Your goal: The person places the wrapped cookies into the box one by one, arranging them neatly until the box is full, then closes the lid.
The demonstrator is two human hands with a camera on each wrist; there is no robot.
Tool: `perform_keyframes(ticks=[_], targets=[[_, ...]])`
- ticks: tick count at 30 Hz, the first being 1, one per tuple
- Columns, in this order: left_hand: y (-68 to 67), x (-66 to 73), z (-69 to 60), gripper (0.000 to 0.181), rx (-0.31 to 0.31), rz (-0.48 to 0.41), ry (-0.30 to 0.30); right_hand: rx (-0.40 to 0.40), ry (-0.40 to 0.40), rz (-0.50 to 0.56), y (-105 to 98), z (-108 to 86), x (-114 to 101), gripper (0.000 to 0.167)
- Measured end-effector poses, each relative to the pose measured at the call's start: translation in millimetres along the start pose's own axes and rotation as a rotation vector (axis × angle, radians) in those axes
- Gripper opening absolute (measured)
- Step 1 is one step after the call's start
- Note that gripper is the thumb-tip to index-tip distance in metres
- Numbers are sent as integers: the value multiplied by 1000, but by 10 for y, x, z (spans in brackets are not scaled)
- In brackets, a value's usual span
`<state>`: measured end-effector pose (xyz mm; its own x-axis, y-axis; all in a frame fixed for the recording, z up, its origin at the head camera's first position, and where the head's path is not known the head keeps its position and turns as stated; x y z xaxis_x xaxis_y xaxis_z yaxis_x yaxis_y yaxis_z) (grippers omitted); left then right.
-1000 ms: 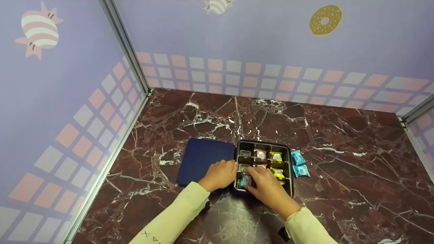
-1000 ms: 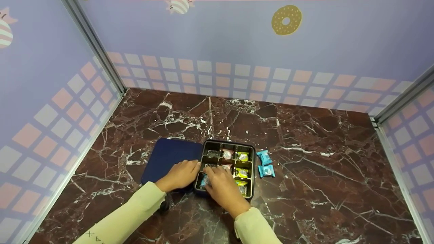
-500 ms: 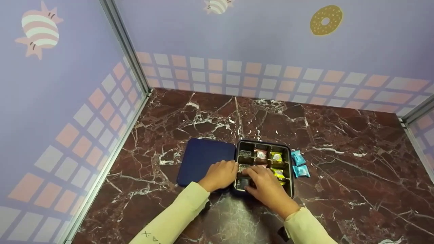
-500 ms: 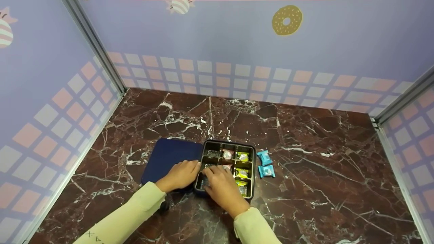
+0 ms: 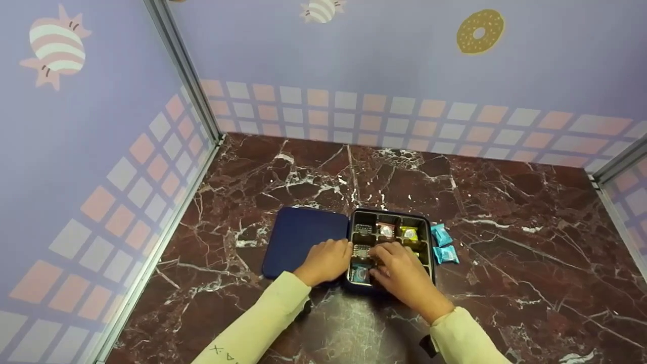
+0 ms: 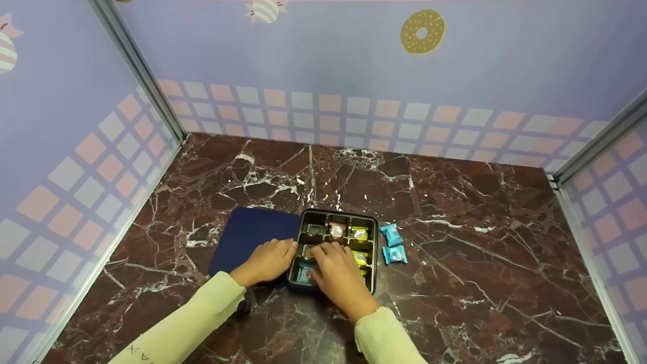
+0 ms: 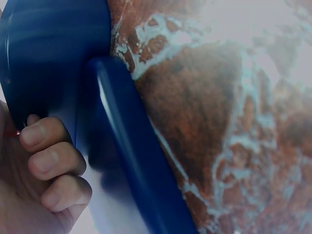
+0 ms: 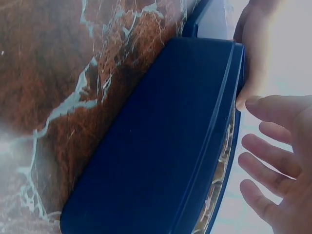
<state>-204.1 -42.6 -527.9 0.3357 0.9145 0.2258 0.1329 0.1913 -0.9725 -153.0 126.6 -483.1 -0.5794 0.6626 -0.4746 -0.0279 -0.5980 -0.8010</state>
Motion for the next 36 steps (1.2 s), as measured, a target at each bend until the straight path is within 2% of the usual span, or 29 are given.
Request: perform_keyframes(ticks=[8,15,36], targets=[[9,-5,2,42,-10,-1,0,32,19,-20,-86,-15,61,29],[20,-4,9,42,-2,-2,13,75,-3,-35,-142,-36,119,26],[26,-5,6,42,-1,-1,7,93,71,-43,-241,-124,241,24]])
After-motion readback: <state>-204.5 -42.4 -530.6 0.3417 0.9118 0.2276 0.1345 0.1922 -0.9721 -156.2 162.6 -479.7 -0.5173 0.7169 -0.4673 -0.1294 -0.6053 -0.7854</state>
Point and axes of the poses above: each hand's wrist, its own z-axis towards the middle knuckle, its own y-axis out of the palm, x = y × z, the point moved 3 cm from there along z, towards the middle knuckle, and after that the axes turned 12 degrees about z, right-handed, at the moved point
